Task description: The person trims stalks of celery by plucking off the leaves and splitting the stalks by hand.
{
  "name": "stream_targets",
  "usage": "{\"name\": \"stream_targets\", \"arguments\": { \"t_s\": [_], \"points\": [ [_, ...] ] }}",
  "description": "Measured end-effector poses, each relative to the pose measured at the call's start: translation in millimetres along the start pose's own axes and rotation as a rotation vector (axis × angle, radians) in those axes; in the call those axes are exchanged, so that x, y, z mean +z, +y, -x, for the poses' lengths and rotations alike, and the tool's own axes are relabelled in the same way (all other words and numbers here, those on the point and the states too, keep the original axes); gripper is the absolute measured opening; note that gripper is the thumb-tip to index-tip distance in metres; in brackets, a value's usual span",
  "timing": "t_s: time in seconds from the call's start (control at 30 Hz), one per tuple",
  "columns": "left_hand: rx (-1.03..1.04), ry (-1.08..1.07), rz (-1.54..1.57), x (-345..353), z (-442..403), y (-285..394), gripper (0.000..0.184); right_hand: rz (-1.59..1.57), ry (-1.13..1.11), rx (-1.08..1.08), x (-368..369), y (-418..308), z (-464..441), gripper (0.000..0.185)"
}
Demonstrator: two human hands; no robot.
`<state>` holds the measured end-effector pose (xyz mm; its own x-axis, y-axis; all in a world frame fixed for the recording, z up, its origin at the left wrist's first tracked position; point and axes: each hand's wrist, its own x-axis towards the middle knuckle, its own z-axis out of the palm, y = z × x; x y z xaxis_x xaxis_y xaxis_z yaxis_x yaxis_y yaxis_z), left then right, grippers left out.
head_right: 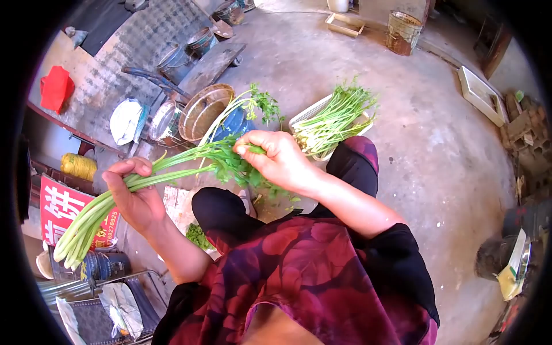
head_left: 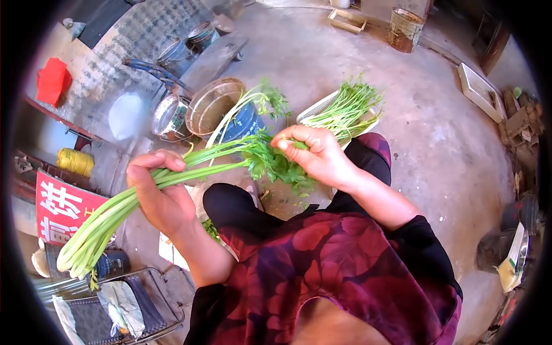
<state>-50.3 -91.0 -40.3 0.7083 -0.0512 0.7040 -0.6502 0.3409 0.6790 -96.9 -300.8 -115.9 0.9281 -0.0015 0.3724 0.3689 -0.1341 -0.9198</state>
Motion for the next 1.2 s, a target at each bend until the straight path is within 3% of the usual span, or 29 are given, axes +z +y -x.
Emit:
{"name": "stream_targets", "arguments": {
  "t_s": [0.13,0.27,0.37,0.47,0.57,0.77,0.87,0.9,0.97,1.07,1.2],
  "points": [
    [0.003,-0.106,-0.004,7.9,4.8,0.5,0.035,0.288,0.096,0.003,11.6,-9.9,-4.4,0.030],
    [0.038,-0.132,-0.029,8.5,6.7,0.8,0.035,0.016,0.048,0.062,19.6,-6.6,-9.7,0.021],
    [0.039,-0.112,-0.048,7.5,8.9,1.5,0.034,0.251,0.205,-0.369,21.5,5.4,-15.8,0.019],
    [0.042,-0.086,-0.082,4.3,9.4,-0.9,0.033,0.528,0.228,-0.359,20.6,-2.8,-13.4,0.023],
    [0.069,-0.048,-0.144,3.2,11.1,-3.8,0.030,0.626,0.235,-0.432,17.2,-5.5,-15.5,0.028],
    [0.039,-0.023,-0.135,4.8,15.8,-4.8,0.031,0.653,0.127,-0.369,10.0,-9.1,-19.4,0.023],
    [0.112,0.015,-0.037,-15.2,12.1,4.7,0.034,0.785,0.448,-0.409,-10.5,49.4,-33.1,0.016],
    [0.157,0.042,0.008,-22.1,7.3,10.0,0.034,0.744,0.490,-0.233,-21.3,60.9,-32.3,0.013],
    [0.162,0.039,0.037,-27.3,2.9,17.3,0.037,0.214,0.323,0.043,-34.6,70.9,-28.6,0.011],
    [0.108,-0.036,0.171,-41.6,-6.4,12.9,0.041,-0.280,0.239,0.243,-33.4,62.9,-23.9,0.012],
    [-0.049,-0.098,0.392,-50.9,-8.1,1.5,0.043,-0.363,0.049,0.145,-41.1,28.8,-23.6,0.013]
  ]
}}
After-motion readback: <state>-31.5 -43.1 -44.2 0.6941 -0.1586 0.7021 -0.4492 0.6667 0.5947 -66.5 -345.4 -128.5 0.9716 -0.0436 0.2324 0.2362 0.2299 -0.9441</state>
